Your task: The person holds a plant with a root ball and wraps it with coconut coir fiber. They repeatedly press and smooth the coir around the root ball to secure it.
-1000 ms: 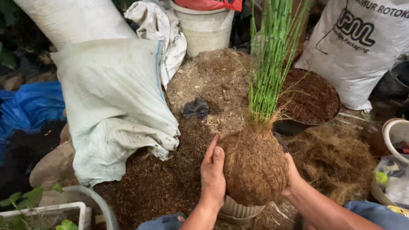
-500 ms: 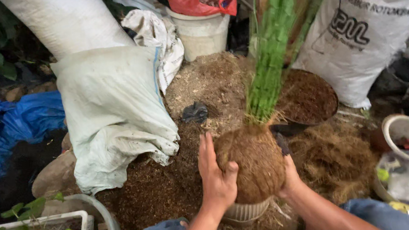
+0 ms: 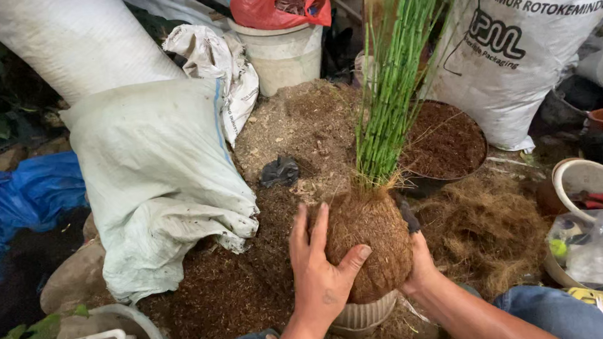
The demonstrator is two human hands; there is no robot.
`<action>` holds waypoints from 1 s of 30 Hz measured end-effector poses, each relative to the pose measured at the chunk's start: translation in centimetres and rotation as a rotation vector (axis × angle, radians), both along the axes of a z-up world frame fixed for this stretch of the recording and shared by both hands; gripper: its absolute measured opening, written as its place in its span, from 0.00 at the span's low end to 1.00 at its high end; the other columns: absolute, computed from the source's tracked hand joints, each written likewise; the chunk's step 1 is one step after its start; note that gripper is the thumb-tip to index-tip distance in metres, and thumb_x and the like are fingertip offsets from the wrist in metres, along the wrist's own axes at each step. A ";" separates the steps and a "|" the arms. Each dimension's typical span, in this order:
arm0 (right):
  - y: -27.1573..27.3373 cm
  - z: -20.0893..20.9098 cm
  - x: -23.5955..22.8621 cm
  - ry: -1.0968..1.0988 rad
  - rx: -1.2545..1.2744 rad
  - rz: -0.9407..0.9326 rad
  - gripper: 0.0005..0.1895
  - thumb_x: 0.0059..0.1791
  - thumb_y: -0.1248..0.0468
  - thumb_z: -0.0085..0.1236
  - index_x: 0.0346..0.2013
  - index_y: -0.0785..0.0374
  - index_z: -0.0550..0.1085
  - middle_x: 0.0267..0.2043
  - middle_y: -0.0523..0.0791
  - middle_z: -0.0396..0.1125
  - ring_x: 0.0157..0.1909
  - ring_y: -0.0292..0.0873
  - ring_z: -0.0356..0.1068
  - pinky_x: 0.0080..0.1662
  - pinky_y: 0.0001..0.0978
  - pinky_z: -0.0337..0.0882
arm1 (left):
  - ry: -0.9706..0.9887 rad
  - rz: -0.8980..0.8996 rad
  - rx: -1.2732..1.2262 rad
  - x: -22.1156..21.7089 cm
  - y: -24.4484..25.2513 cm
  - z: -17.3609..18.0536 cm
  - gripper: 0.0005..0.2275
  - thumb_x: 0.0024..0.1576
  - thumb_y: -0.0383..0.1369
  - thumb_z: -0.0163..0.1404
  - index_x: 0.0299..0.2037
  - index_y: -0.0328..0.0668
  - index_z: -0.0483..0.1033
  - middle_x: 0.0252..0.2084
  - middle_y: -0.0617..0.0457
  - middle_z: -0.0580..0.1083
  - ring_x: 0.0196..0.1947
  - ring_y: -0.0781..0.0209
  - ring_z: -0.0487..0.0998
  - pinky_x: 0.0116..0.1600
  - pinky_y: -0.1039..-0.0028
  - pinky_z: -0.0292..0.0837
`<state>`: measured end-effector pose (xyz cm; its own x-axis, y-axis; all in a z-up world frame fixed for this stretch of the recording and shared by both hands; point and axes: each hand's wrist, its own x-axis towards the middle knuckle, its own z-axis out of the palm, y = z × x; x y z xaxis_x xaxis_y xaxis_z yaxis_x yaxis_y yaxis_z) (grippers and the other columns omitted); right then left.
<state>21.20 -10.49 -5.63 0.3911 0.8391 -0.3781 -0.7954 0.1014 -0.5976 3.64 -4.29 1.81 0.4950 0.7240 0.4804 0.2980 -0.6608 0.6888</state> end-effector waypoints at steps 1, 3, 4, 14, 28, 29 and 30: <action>0.0 0.4 0.0 -0.033 -0.064 0.014 0.37 0.47 0.39 0.46 0.63 0.59 0.69 0.61 0.52 0.69 0.61 0.54 0.70 0.60 0.55 0.71 | 0.115 0.042 0.102 -0.1 -0.2 0.2 0.41 0.57 0.63 0.47 0.73 0.41 0.59 0.75 0.26 0.51 0.73 0.24 0.53 0.69 0.34 0.50; -0.1 1.2 -0.2 -0.097 -0.071 0.044 0.38 0.45 0.38 0.46 0.63 0.57 0.68 0.62 0.52 0.69 0.62 0.55 0.70 0.59 0.58 0.73 | 0.346 0.121 0.308 -0.3 -0.6 0.4 0.43 0.54 0.66 0.43 0.72 0.41 0.60 0.75 0.26 0.53 0.73 0.25 0.54 0.68 0.30 0.46; -0.1 1.5 -0.6 -0.127 -0.013 0.059 0.38 0.45 0.38 0.45 0.63 0.55 0.66 0.62 0.52 0.68 0.62 0.56 0.70 0.58 0.59 0.73 | 0.295 0.134 0.368 -0.1 -1.2 0.4 0.44 0.53 0.68 0.41 0.72 0.43 0.60 0.74 0.27 0.54 0.73 0.25 0.54 0.69 0.30 0.45; 0.1 2.7 -0.5 -0.018 0.027 0.000 0.41 0.47 0.35 0.44 0.65 0.59 0.66 0.60 0.52 0.68 0.61 0.55 0.68 0.58 0.55 0.71 | -0.266 0.108 0.351 0.3 -0.9 -1.1 0.41 0.58 0.67 0.35 0.74 0.47 0.59 0.75 0.39 0.61 0.78 0.36 0.58 0.81 0.34 0.37; 0.0 1.7 -1.3 -0.035 0.239 -0.146 0.34 0.51 0.39 0.46 0.61 0.60 0.68 0.57 0.50 0.69 0.57 0.53 0.70 0.56 0.52 0.71 | -0.621 0.117 -0.232 2.9 -2.9 -3.3 0.56 0.49 0.69 0.51 0.78 0.40 0.40 0.76 0.32 0.54 0.74 0.38 0.63 0.75 0.53 0.62; 0.1 2.5 -1.1 -0.021 0.233 -0.153 0.35 0.51 0.38 0.45 0.61 0.60 0.68 0.56 0.50 0.69 0.57 0.53 0.70 0.55 0.52 0.71 | -0.692 0.057 -0.346 3.2 -2.6 -3.3 0.58 0.46 0.70 0.53 0.77 0.39 0.38 0.73 0.33 0.55 0.72 0.38 0.63 0.73 0.52 0.64; 0.3 3.2 -1.0 -0.049 0.160 -0.174 0.35 0.50 0.39 0.45 0.61 0.60 0.68 0.56 0.50 0.69 0.57 0.53 0.70 0.56 0.53 0.71 | -0.762 -0.005 -0.460 3.3 -2.5 -3.3 0.60 0.43 0.71 0.54 0.75 0.38 0.37 0.71 0.34 0.57 0.70 0.38 0.64 0.71 0.52 0.65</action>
